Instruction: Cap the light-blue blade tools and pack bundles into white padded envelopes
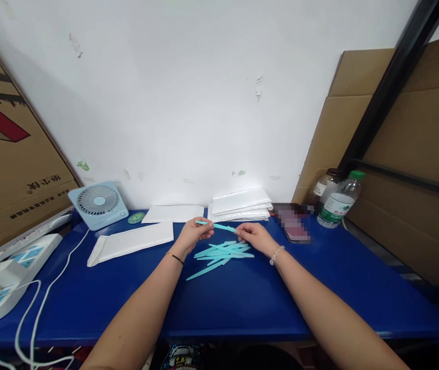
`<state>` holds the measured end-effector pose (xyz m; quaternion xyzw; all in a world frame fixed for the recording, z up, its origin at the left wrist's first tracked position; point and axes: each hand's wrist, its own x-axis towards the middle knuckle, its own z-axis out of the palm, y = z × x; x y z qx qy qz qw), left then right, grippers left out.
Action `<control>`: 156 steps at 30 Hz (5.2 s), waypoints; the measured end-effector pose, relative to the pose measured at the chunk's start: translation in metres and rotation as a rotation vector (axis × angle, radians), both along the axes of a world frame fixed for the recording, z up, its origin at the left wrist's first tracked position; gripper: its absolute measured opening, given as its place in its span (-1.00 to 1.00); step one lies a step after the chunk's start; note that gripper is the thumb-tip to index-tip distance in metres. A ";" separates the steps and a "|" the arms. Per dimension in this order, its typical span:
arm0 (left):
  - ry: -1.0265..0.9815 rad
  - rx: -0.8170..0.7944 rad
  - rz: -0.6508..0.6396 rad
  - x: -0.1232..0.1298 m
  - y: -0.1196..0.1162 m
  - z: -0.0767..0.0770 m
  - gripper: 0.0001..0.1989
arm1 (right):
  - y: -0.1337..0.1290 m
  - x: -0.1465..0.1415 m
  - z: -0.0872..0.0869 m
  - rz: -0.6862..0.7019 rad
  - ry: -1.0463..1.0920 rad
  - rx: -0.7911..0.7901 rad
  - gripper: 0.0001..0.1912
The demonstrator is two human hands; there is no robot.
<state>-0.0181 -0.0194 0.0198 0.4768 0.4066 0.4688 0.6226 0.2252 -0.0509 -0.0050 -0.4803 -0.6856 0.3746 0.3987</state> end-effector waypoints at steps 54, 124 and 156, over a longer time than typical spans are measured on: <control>1.270 0.732 -0.141 0.009 -0.016 -0.001 -0.86 | -0.001 -0.009 0.007 0.047 -0.580 0.345 -0.83; 1.229 0.879 -0.411 0.013 -0.023 -0.006 -0.83 | -0.020 0.009 0.021 0.193 -0.710 0.207 -0.89; 1.305 0.782 -0.121 -0.007 0.005 -0.028 -0.64 | -0.029 0.033 0.033 0.314 -0.527 -0.101 -0.65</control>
